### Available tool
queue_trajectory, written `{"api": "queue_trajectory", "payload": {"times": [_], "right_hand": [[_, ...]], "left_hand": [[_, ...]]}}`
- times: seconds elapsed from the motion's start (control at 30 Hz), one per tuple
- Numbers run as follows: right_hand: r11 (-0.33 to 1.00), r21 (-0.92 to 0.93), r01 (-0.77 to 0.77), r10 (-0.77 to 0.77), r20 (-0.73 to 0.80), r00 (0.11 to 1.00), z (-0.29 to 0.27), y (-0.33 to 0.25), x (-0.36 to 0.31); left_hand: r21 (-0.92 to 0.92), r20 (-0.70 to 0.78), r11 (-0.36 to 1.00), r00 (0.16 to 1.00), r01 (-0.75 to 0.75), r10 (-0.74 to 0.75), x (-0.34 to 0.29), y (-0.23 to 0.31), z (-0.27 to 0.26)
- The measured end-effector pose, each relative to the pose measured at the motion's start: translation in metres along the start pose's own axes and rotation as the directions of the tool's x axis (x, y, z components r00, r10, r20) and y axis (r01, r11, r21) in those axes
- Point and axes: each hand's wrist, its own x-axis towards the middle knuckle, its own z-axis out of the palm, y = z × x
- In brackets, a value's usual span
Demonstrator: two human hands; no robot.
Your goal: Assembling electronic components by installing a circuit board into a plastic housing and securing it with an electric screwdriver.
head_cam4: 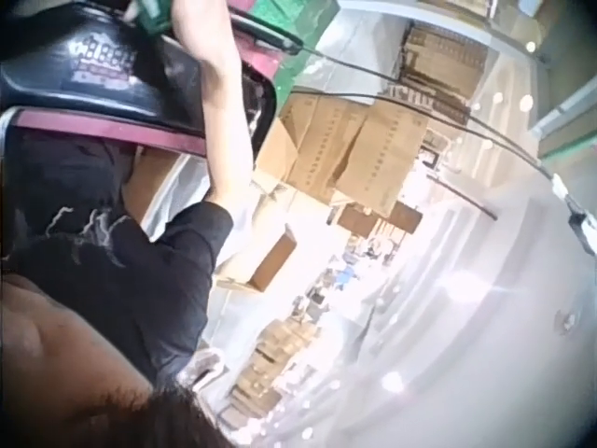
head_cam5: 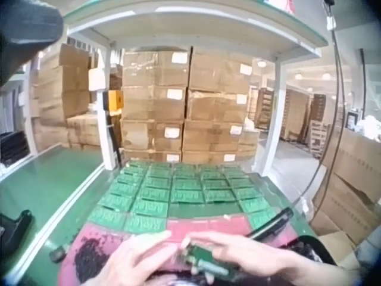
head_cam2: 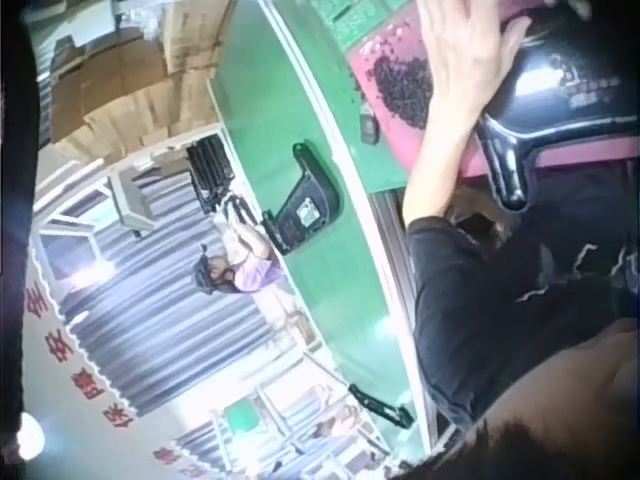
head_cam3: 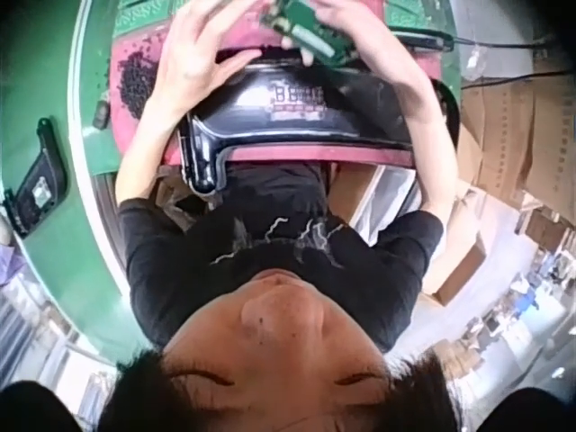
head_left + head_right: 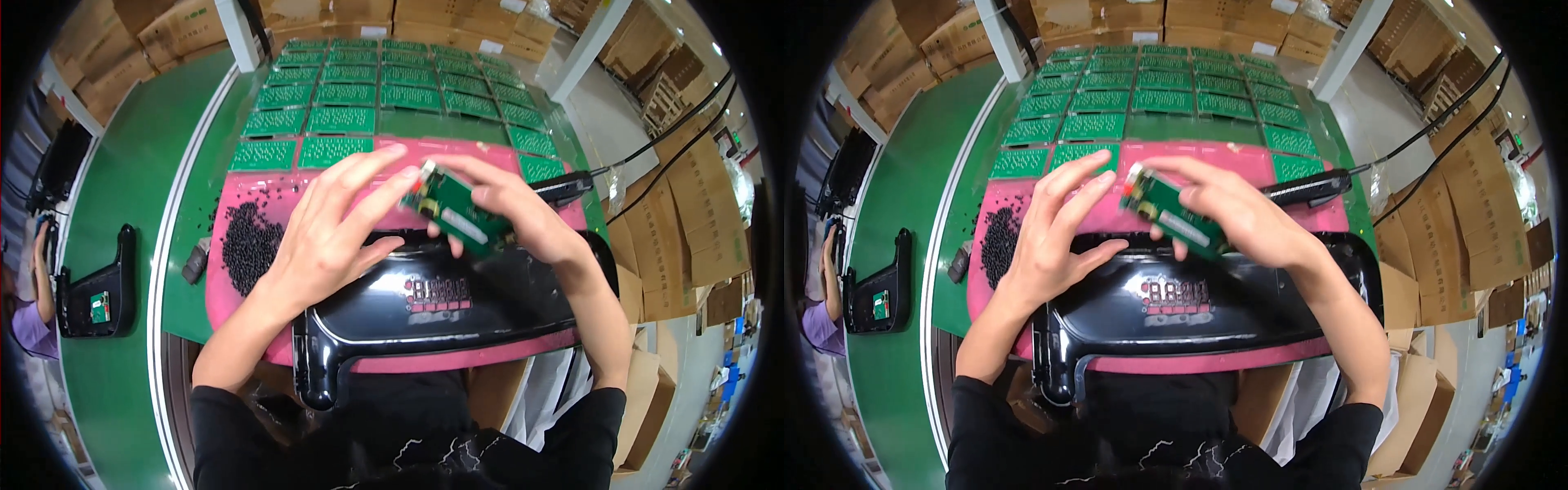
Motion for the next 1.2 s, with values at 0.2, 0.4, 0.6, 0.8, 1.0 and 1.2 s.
{"api": "queue_trajectory", "payload": {"times": [0.2, 0.4, 0.6, 0.8, 1.0, 1.2], "right_hand": [[0.992, 0.024, -0.121, 0.119, 0.042, 0.992, 0.020, -0.013, -0.027], [0.782, -0.623, 0.003, -0.277, -0.343, 0.898, 0.017, -0.007, -0.044], [0.822, -0.568, 0.042, -0.343, -0.435, 0.833, 0.028, 0.006, -0.067], [0.941, -0.339, -0.004, -0.107, -0.307, 0.946, 0.028, 0.025, -0.092], [0.903, -0.429, -0.043, -0.040, -0.183, 0.982, 0.028, 0.048, -0.103], [0.809, -0.585, 0.056, -0.244, -0.248, 0.938, 0.012, 0.072, -0.085]], "left_hand": [[-0.032, 0.102, 0.990, 0.985, -0.135, 0.138, 0.002, 0.005, -0.008], [-0.180, 0.091, 0.984, 0.996, 0.017, -0.001, 0.004, -0.001, -0.013], [-0.247, 0.198, 0.962, 0.978, 0.117, -0.068, 0.007, 0.011, -0.013], [-0.347, 0.513, 0.878, 0.851, 0.329, -0.116, -0.006, 0.016, -0.010], [-0.301, 0.667, 0.876, 0.740, 0.375, -0.088, -0.008, 0.020, -0.007], [-0.113, 0.711, 0.885, 0.659, 0.452, -0.245, -0.006, 0.022, 0.003]]}}
